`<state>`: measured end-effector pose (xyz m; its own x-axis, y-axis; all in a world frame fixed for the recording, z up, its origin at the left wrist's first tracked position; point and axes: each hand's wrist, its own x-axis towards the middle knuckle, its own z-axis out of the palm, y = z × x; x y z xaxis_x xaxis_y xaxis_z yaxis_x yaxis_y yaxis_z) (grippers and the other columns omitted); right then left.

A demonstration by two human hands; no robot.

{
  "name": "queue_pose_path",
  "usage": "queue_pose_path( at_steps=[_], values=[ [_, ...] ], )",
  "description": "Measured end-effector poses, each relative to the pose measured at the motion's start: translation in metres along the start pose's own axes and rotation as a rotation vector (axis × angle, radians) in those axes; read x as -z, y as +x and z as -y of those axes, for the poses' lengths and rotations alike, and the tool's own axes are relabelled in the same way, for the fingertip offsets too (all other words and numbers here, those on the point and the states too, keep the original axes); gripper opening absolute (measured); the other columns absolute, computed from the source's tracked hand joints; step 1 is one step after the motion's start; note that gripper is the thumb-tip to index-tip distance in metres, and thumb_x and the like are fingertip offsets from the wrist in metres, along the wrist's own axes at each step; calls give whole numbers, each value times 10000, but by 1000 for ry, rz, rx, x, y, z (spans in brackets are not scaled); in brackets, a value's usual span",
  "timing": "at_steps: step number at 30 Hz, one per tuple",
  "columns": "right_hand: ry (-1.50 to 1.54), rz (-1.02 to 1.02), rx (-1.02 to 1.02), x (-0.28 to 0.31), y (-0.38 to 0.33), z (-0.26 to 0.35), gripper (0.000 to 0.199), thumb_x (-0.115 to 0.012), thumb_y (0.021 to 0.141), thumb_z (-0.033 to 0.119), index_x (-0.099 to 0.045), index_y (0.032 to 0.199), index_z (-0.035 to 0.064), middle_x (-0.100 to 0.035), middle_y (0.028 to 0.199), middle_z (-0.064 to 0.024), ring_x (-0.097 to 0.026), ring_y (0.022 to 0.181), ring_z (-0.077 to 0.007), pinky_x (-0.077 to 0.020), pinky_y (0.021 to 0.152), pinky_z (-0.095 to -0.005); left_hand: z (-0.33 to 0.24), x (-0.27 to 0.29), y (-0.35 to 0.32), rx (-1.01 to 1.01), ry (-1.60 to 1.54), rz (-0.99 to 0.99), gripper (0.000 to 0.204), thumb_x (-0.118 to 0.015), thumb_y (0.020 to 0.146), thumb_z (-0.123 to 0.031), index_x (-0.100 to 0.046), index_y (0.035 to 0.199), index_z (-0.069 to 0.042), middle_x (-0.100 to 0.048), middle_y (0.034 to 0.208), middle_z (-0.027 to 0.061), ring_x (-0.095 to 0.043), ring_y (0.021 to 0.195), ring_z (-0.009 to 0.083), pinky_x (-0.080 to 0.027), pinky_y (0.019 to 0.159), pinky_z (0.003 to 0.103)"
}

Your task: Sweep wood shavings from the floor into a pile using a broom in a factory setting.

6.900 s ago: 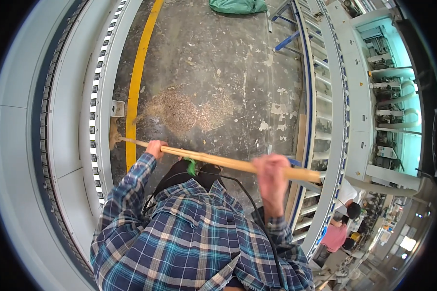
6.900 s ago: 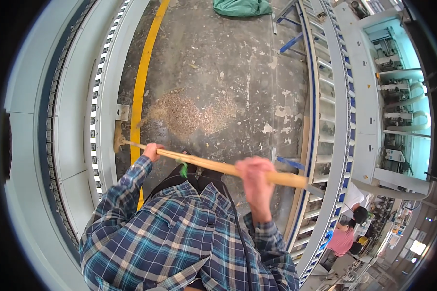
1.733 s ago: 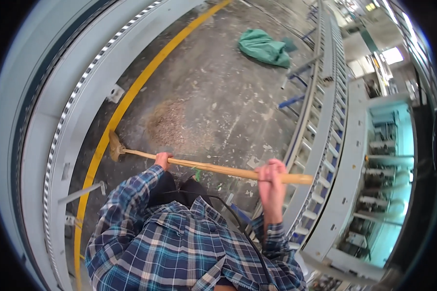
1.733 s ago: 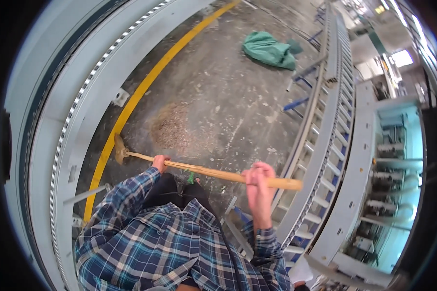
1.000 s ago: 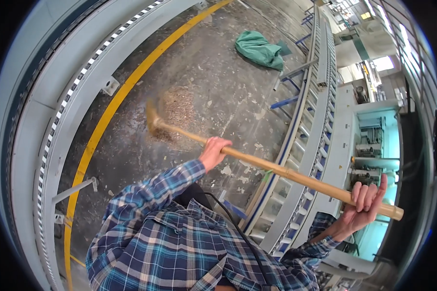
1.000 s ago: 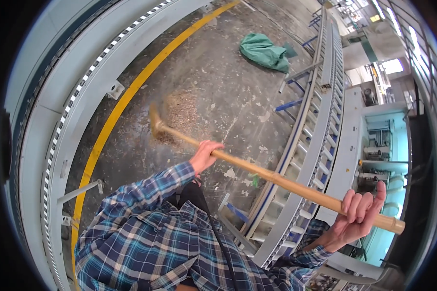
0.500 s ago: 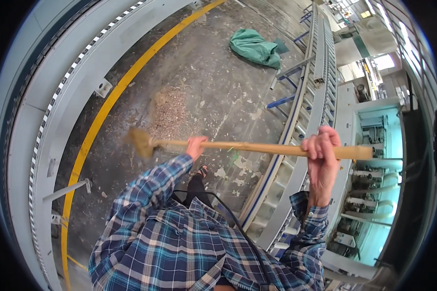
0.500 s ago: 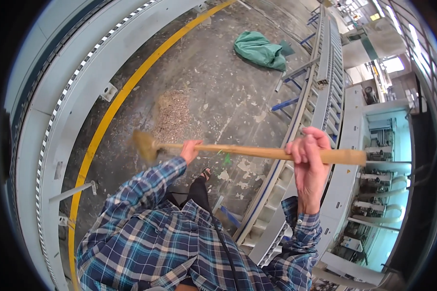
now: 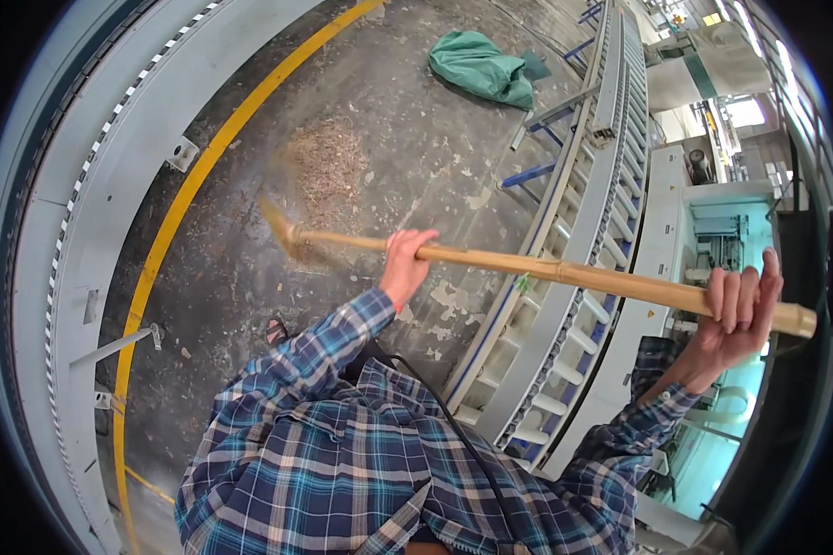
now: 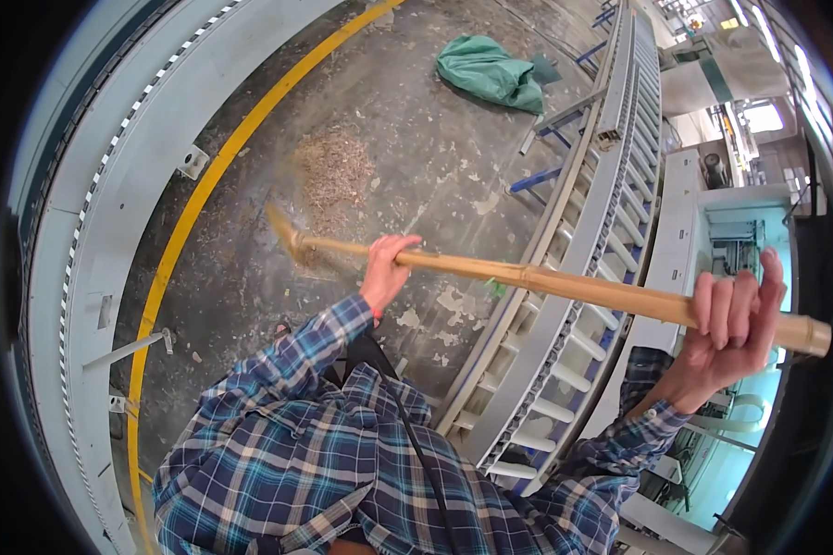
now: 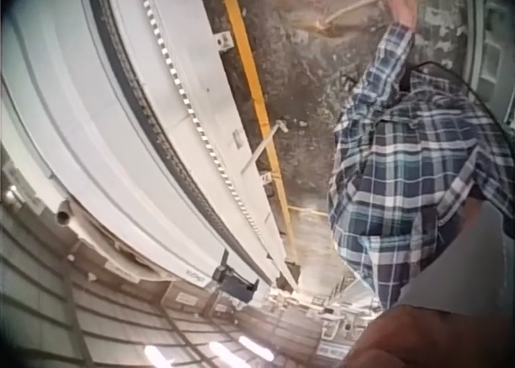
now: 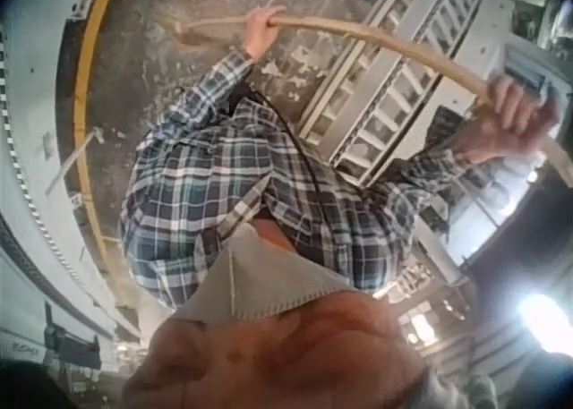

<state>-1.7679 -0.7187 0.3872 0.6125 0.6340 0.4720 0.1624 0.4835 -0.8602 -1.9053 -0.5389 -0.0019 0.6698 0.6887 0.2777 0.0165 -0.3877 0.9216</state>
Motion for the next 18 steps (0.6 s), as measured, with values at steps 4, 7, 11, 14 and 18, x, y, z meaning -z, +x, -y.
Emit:
queue_pose_path(
  at_steps=[4,7,11,14,18],
  values=[
    [126,62,-289,30,6,-51,268,-390,975,135,-521,1146,-24,-233,496,100,-222,374,-26,-254,425,-212,24,-19,-72,140,76,-14,126,-653,779,-90,-668,903,-104,-600,762,75,-559,784,270,-392,750,382],
    [49,-43,-420,26,12,-95,230,-449,960,144,-538,1069,-38,-247,510,79,-240,404,-37,-269,450,-227,64,-51,-99,228,42,-36,105,-635,781,-87,-675,877,-74,-658,836,115,-611,797,312,-449,729,403],
    [25,219,-259,19,3,-103,242,-465,955,164,-515,1065,-47,-296,519,55,-301,410,-59,-313,459,-256,94,-82,-69,173,34,-145,114,-627,800,-78,-663,897,-30,-643,795,159,-607,736,339,-465,662,421],
    [52,296,-99,17,-1,-88,280,-463,965,210,-493,1051,-54,-310,505,50,-293,393,-66,-312,431,-278,93,-86,-19,61,104,-212,121,-634,806,-59,-669,919,-30,-637,785,152,-603,731,313,-464,673,389],
    [-111,449,-29,36,-13,-59,272,-440,978,227,-512,974,-35,-365,479,40,-298,370,-72,-330,416,-309,70,-87,36,-48,157,-189,137,-643,788,-20,-675,919,-44,-604,737,122,-561,722,273,-446,680,361]
  ],
)
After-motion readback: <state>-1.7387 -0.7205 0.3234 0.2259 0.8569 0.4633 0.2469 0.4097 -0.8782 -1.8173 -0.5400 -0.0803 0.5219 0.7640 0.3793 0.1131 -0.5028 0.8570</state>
